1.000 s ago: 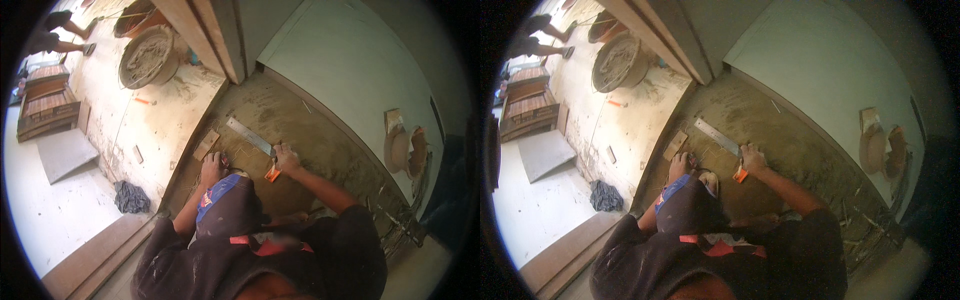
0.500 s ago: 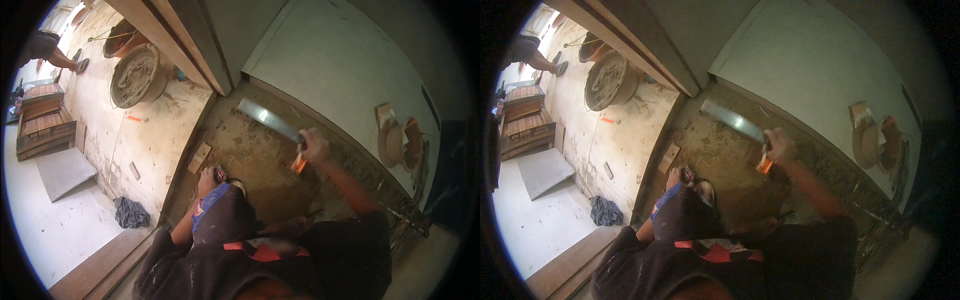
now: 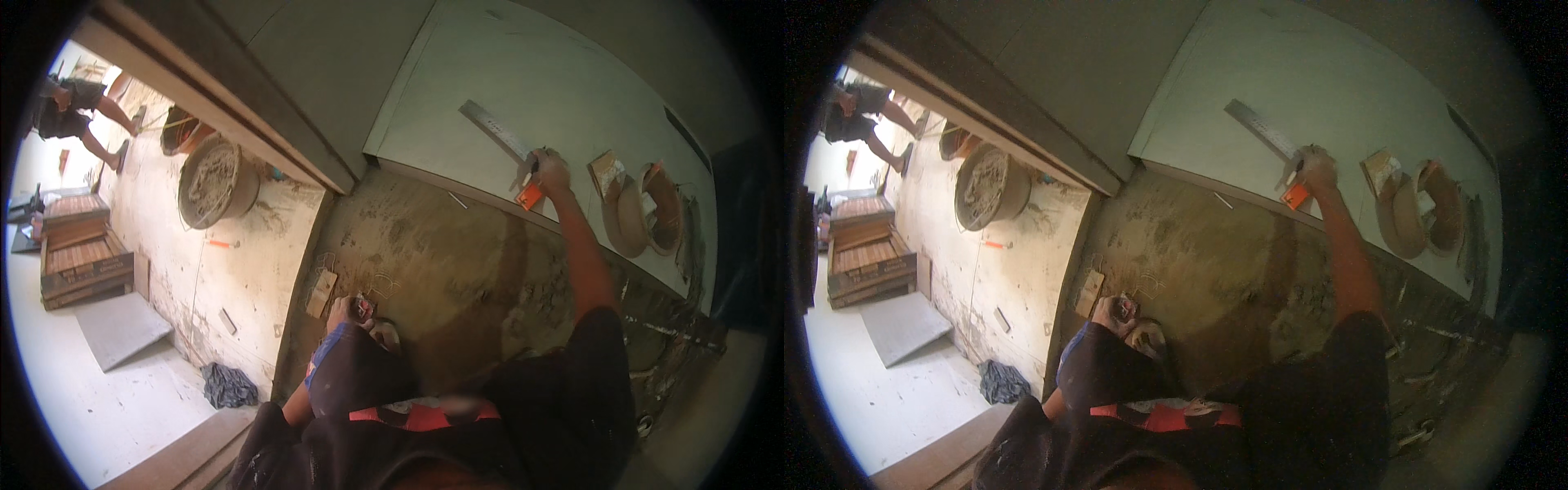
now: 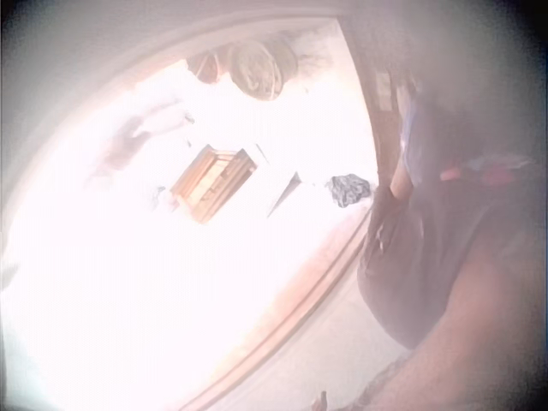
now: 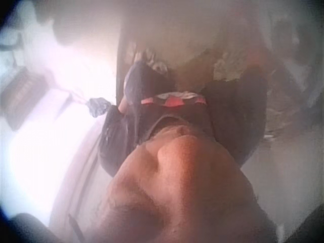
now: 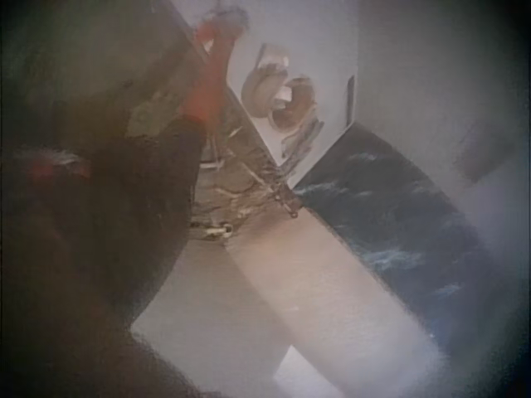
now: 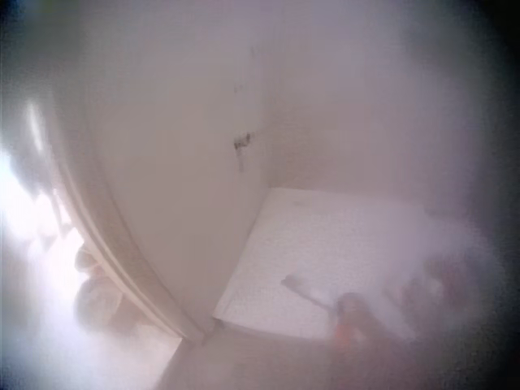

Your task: The person measures and marks a tile piece using a measuring tape, square, and pencil, then checks the fit of the tile along the base of a wall.

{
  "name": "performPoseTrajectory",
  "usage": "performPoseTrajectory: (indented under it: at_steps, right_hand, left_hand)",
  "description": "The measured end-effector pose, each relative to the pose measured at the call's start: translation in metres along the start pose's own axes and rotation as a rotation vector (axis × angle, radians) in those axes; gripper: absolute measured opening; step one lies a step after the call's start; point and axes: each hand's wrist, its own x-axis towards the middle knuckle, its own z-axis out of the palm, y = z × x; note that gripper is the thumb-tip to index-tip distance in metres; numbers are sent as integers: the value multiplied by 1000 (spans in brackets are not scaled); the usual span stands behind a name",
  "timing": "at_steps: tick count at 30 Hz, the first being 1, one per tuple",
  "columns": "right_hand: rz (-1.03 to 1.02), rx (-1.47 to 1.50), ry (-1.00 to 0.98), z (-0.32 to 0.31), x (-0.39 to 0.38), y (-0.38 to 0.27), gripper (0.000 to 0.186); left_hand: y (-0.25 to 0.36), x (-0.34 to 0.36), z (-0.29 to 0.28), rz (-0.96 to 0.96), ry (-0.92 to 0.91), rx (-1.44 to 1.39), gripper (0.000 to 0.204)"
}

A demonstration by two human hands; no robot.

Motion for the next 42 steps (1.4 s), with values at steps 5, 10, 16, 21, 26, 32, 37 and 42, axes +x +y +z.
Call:
performPoseTrajectory:
  at_steps: [5,10,16,21,26,32,37,42]
  right_hand:
    - [-1,-5,-152,1,18,-6,40]
    - [65,65,-248,1,21,-9,39]
    - [101,117,-155,22,19,16,53]
    - [90,184,-55,22,2,13,50]
    - [302,193,26,10,-12,18,35]
    - [397,125,70,7,-25,29,27]
    - [442,87,96,11,-25,30,23]
    - [524,65,-43,11,-35,36,26]
  left_hand:
    - [-5,8,-6,-27,37,-15,49]
    - [25,24,-30,-26,10,-5,52]
    - [101,70,-52,214,85,37,46]
    - [150,122,-53,326,104,-3,47]
    - [229,179,-37,457,24,47,52]
    - [285,252,30,562,-25,252,54]
    - [319,287,75,621,5,412,57]
    - [343,301,102,550,-17,402,59]
